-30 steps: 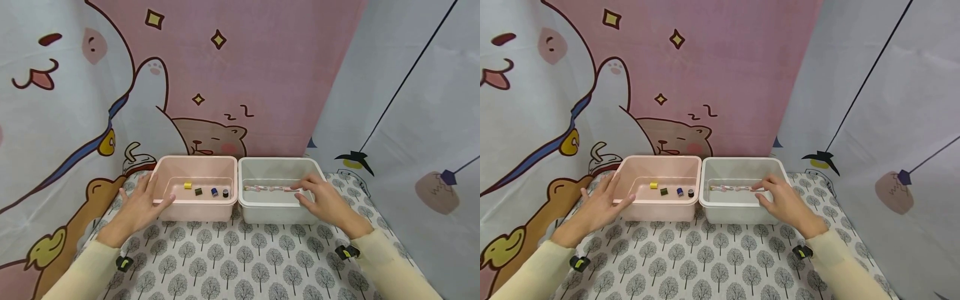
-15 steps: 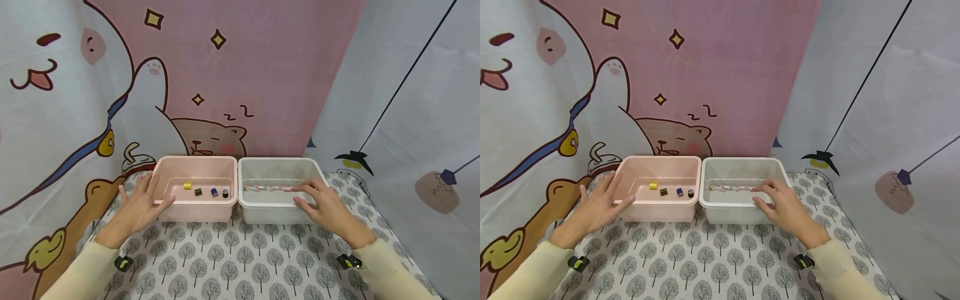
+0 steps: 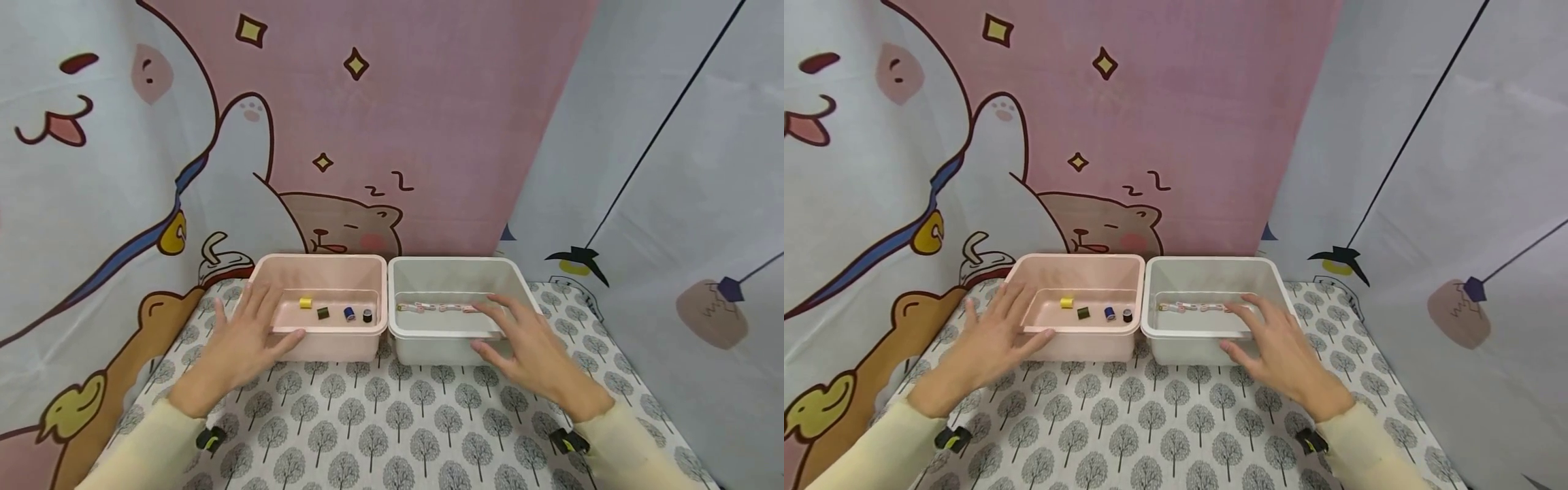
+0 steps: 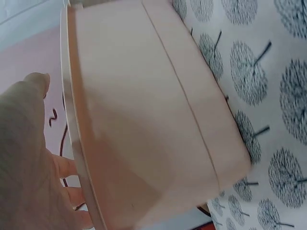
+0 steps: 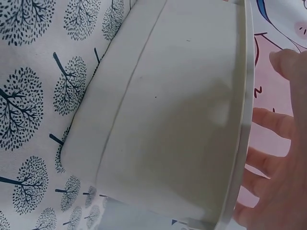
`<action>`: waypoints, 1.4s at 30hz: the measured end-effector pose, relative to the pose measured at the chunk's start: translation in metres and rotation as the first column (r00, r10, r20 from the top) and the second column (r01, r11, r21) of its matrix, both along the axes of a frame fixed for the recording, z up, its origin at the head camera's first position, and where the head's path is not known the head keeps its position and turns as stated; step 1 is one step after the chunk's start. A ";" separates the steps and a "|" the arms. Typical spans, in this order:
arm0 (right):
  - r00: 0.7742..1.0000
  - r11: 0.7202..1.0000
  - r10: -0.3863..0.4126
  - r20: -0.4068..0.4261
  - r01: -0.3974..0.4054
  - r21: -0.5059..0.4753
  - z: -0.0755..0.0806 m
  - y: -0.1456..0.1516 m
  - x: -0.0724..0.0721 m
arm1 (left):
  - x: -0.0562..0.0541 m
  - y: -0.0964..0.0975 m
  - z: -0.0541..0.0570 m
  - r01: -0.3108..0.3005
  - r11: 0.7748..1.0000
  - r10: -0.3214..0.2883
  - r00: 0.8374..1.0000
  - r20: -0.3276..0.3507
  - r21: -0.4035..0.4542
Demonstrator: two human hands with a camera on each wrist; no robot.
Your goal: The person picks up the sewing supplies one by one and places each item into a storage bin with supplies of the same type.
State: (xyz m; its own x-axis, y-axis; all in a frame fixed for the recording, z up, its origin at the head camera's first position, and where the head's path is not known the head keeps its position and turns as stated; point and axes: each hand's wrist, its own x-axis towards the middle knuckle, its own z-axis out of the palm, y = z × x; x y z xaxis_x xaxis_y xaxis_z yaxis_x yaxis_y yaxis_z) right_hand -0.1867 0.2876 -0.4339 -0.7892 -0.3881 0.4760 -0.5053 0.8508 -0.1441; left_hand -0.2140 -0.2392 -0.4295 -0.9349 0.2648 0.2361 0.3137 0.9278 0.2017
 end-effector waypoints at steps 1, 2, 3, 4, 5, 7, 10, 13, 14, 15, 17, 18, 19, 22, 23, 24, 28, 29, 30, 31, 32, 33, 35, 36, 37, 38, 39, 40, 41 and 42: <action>1.000 1.000 -0.009 0.010 0.009 0.007 0.000 0.000 0.001 | 0.002 0.003 -0.001 0.003 1.000 -0.003 1.000 -0.003 -0.004; 1.000 1.000 -0.016 0.019 0.016 0.012 0.000 -0.001 0.003 | 0.004 0.006 -0.001 0.006 1.000 -0.007 1.000 -0.006 -0.006; 0.999 1.000 -0.023 0.027 0.023 0.016 -0.001 -0.001 0.004 | 0.005 0.008 -0.002 0.011 1.000 -0.012 1.000 -0.010 -0.014; 0.999 0.999 -0.031 0.034 0.030 0.021 -0.001 -0.001 0.005 | 0.007 0.011 -0.002 0.017 1.000 -0.018 1.000 -0.014 -0.019; 0.999 0.999 -0.036 0.039 0.035 0.027 -0.001 -0.001 0.006 | 0.008 0.013 -0.002 0.026 0.999 -0.026 1.000 -0.016 -0.024; 0.998 0.999 -0.038 0.043 0.037 0.039 -0.002 -0.001 0.008 | 0.012 0.017 -0.003 0.041 0.998 -0.042 0.999 -0.022 -0.039; 0.999 0.998 -0.033 0.040 0.031 0.056 -0.004 -0.001 0.011 | 0.016 0.024 -0.003 0.063 0.996 -0.064 0.997 -0.030 -0.059; 0.999 0.998 -0.022 0.033 0.020 0.060 -0.005 -0.001 0.014 | 0.020 0.030 -0.002 0.070 0.994 -0.073 0.997 -0.026 -0.081; 0.999 0.998 -0.022 0.032 0.020 0.062 -0.005 -0.001 0.015 | 0.021 0.032 -0.002 0.072 0.993 -0.075 0.997 -0.025 -0.091; 0.999 0.998 -0.022 0.033 0.020 0.063 -0.006 -0.001 0.016 | 0.022 0.034 -0.002 0.075 0.992 -0.077 0.997 -0.024 -0.097; 0.999 0.998 -0.025 0.039 0.023 0.067 -0.006 -0.002 0.018 | 0.024 0.038 -0.002 0.078 0.991 -0.081 0.997 -0.020 -0.110; 0.999 0.997 -0.030 0.045 0.026 0.070 -0.006 -0.003 0.019 | 0.026 0.040 -0.001 0.082 0.990 -0.084 0.996 -0.019 -0.115; 0.998 0.997 -0.034 0.049 0.030 0.074 -0.006 -0.003 0.020 | 0.027 0.042 -0.001 0.086 0.989 -0.089 0.996 -0.024 -0.121; 0.996 0.995 -0.048 0.069 0.042 0.089 -0.006 -0.005 0.023 | 0.031 0.048 0.000 0.102 0.987 -0.107 0.994 -0.037 -0.127; 0.996 0.994 -0.052 0.074 0.045 0.095 -0.007 -0.006 0.024 | 0.032 0.050 0.000 0.107 0.986 -0.113 0.993 -0.037 -0.129; 0.995 0.994 -0.055 0.078 0.047 0.101 -0.007 -0.007 0.025 | 0.033 0.051 0.000 0.114 0.985 -0.120 0.992 -0.037 -0.132; 0.996 0.992 -0.056 0.076 0.047 0.115 -0.008 -0.009 0.026 | 0.036 0.056 0.001 0.136 0.979 -0.142 0.989 -0.030 -0.151; 0.996 0.992 -0.055 0.073 0.046 0.120 -0.008 -0.009 0.026 | 0.036 0.057 0.001 0.141 0.978 -0.146 0.989 -0.026 -0.156; 0.996 0.991 -0.052 0.070 0.044 0.123 -0.008 -0.010 0.026 | 0.036 0.058 0.001 0.145 0.976 -0.151 0.988 -0.027 -0.161; 0.997 0.991 -0.049 0.066 0.041 0.125 -0.008 -0.010 0.026 | 0.036 0.059 0.000 0.148 0.974 -0.155 0.987 -0.029 -0.169; 0.997 0.991 -0.046 0.064 0.037 0.129 -0.008 -0.010 0.026 | 0.036 0.059 0.000 0.153 0.973 -0.161 0.986 -0.033 -0.173; 0.997 0.991 -0.042 0.064 0.033 0.134 -0.008 -0.010 0.026 | 0.036 0.060 0.000 0.156 0.971 -0.164 0.986 -0.033 -0.180; 0.998 0.989 -0.036 0.060 0.027 0.143 -0.008 -0.010 0.026 | 0.036 0.060 -0.001 0.160 0.968 -0.170 0.985 -0.033 -0.193; 0.998 0.989 -0.033 0.058 0.024 0.145 -0.008 -0.010 0.026 | 0.035 0.060 -0.002 0.162 0.967 -0.171 0.985 -0.031 -0.196; 0.998 0.989 -0.031 0.058 0.022 0.149 -0.008 -0.010 0.026 | 0.035 0.060 -0.002 0.165 0.966 -0.175 0.984 -0.032 -0.198; 0.998 0.988 -0.029 0.057 0.020 0.152 -0.008 -0.010 0.026 | 0.034 0.060 -0.003 0.169 0.965 -0.179 0.983 -0.033 -0.198; 0.998 0.988 -0.028 0.057 0.019 0.154 -0.009 -0.010 0.025 | 0.033 0.060 -0.003 0.168 0.964 -0.178 0.984 -0.029 -0.206; 0.998 0.987 -0.029 0.057 0.019 0.157 -0.009 -0.010 0.025 | 0.032 0.061 -0.003 0.171 0.963 -0.181 0.983 -0.029 -0.207; 0.998 0.987 -0.029 0.059 0.019 0.159 -0.009 -0.010 0.025 | 0.031 0.060 -0.003 0.173 0.963 -0.183 0.983 -0.029 -0.209; 0.998 0.987 -0.030 0.061 0.020 0.161 -0.009 -0.010 0.024 | 0.030 0.060 -0.003 0.174 0.961 -0.184 0.982 -0.029 -0.213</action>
